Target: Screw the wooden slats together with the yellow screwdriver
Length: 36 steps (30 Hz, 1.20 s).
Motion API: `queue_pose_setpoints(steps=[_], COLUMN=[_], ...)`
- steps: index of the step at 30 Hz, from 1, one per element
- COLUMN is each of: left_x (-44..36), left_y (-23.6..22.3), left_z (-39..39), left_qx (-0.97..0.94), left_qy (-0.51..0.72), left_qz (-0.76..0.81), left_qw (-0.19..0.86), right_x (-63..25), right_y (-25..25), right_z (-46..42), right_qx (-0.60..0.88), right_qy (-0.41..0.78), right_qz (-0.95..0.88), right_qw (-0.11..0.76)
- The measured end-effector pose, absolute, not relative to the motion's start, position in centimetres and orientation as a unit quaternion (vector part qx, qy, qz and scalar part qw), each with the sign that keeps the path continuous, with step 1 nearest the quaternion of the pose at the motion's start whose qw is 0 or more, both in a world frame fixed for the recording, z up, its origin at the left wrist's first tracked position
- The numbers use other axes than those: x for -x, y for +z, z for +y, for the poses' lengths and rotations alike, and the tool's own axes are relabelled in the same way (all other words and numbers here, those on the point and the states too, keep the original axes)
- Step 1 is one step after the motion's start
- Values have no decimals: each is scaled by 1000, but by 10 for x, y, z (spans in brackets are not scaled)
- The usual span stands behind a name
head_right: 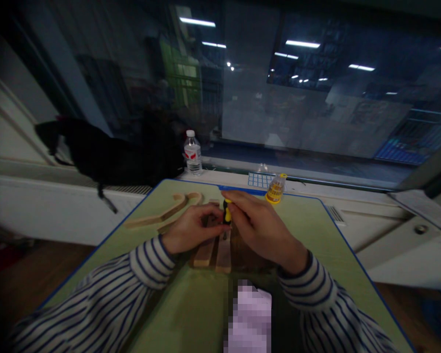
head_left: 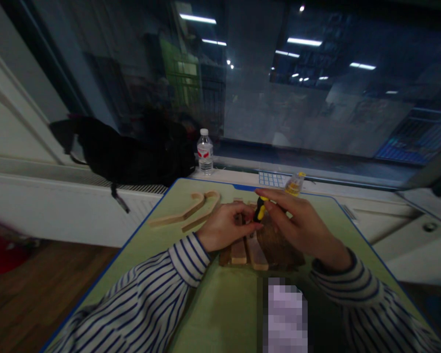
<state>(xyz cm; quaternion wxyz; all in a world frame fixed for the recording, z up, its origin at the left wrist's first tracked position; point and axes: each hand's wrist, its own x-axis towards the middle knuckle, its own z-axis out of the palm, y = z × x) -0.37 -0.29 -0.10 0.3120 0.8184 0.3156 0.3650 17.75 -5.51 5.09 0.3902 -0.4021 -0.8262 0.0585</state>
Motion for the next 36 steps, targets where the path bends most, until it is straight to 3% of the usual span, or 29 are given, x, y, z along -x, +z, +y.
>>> queue_pose_setpoints(steps=[23,36], left_x=[6,4], left_y=[10,2], left_z=[-7,-4], left_qx=[-838,-818], left_qy=[282,352], left_qz=[279,310], left_qw=[375,333], right_x=[-177,-177], right_y=[39,45], right_z=[-48,-52], right_qx=[429,430], right_qy=[32,43], right_qz=[-793,-801], right_qw=[432,415])
